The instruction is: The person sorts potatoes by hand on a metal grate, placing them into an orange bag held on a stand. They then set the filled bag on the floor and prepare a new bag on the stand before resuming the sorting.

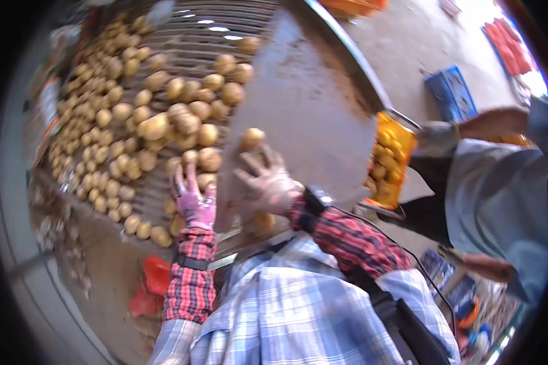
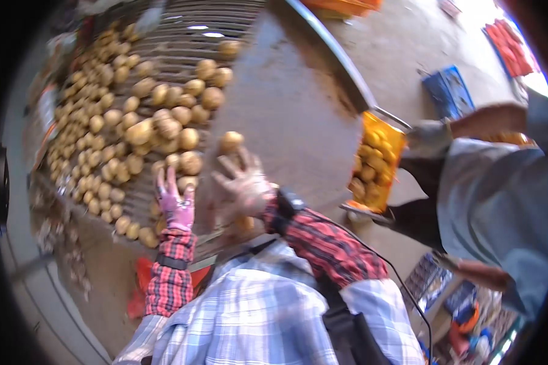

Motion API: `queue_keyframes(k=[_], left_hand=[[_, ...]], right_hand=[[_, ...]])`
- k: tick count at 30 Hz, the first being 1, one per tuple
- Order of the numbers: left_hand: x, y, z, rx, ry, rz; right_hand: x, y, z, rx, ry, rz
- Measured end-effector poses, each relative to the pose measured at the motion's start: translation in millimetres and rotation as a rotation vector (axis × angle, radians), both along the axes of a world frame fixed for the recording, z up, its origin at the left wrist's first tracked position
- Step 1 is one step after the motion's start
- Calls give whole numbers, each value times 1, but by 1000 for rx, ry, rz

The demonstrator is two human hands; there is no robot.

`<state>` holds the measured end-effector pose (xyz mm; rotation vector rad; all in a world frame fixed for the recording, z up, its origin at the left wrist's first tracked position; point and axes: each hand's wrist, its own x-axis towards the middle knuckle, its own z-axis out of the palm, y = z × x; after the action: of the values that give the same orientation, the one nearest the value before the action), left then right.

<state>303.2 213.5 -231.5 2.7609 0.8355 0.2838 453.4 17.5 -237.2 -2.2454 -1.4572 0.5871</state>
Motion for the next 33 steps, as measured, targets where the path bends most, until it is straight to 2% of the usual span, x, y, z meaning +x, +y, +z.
queue_keyframes(k=[2, 4, 6, 7, 8, 9, 10, 11, 12, 14, 16, 17, 18, 19, 20, 21, 22, 24, 25, 26, 27, 28, 30, 32, 33], left_hand=[[19, -25, 15, 132, 363, 94], [27, -41, 18, 74, 326, 96], [30, -50, 16, 91, 237, -164], [35, -57, 26, -5, 256, -221], [41, -61, 26, 70, 230, -328], [45, -62, 25, -51, 66, -444], [45, -61, 24, -159, -93, -538], [48, -58, 27, -128, -173, -556], [47, -51, 32, -76, -220, -574], [36, -29, 36, 85, -225, -447], [33, -16, 31, 165, -191, -230], [30, -9, 22, 170, -162, -162], [28, -10, 19, 184, -169, -156], [25, -12, 15, 215, -111, -222], [28, -16, 16, 244, -32, -288], [32, -18, 16, 43, 28, -298], [34, -25, 15, 85, 158, -338], [34, -14, 4, -113, 61, -449], [35, -22, 15, -361, -78, -363], [35, -25, 21, -354, -72, -363], [36, -27, 24, -211, -114, -327], [37, -28, 26, -71, -156, -287], [35, -32, 23, -57, -110, -212], [45, -56, 28, 177, 154, -169], [48, -64, 9, 9, 101, -215]], right_hand=[[-1, 4, -8, -224, -222, 176], [-7, -11, -4, -290, -267, 61], [-7, -27, 6, -243, -170, -208], [-6, -39, 20, -268, -127, -292], [-4, -52, 10, -294, -170, -400], [-5, -72, -10, -172, -298, -528], [10, -99, -23, -154, -376, -545], [34, -111, 7, -624, 57, -592], [30, -144, -37, -22, -473, -699], [22, -154, -16, 117, -503, -918], [17, -150, -12, 256, -461, -793], [4, -142, -2, 300, -324, -677], [-15, -117, -1, 302, -347, -620], [-31, -94, -10, 285, -344, -476], [-45, -68, 17, 239, -174, -408], [-49, -45, 16, 191, -109, -258], [-53, -21, 22, 131, -176, -176], [-47, 6, 20, 65, -177, -65], [-40, 9, 11, -43, -218, -92], [-32, 6, 2, -153, -259, -128], [-18, -8, 15, -228, -237, -96], [-13, -13, -5, -206, -402, -144], [3, -46, -26, -133, -443, -221], [21, -80, -4, -184, -307, -248], [25, -101, -16, -89, -285, -349]])
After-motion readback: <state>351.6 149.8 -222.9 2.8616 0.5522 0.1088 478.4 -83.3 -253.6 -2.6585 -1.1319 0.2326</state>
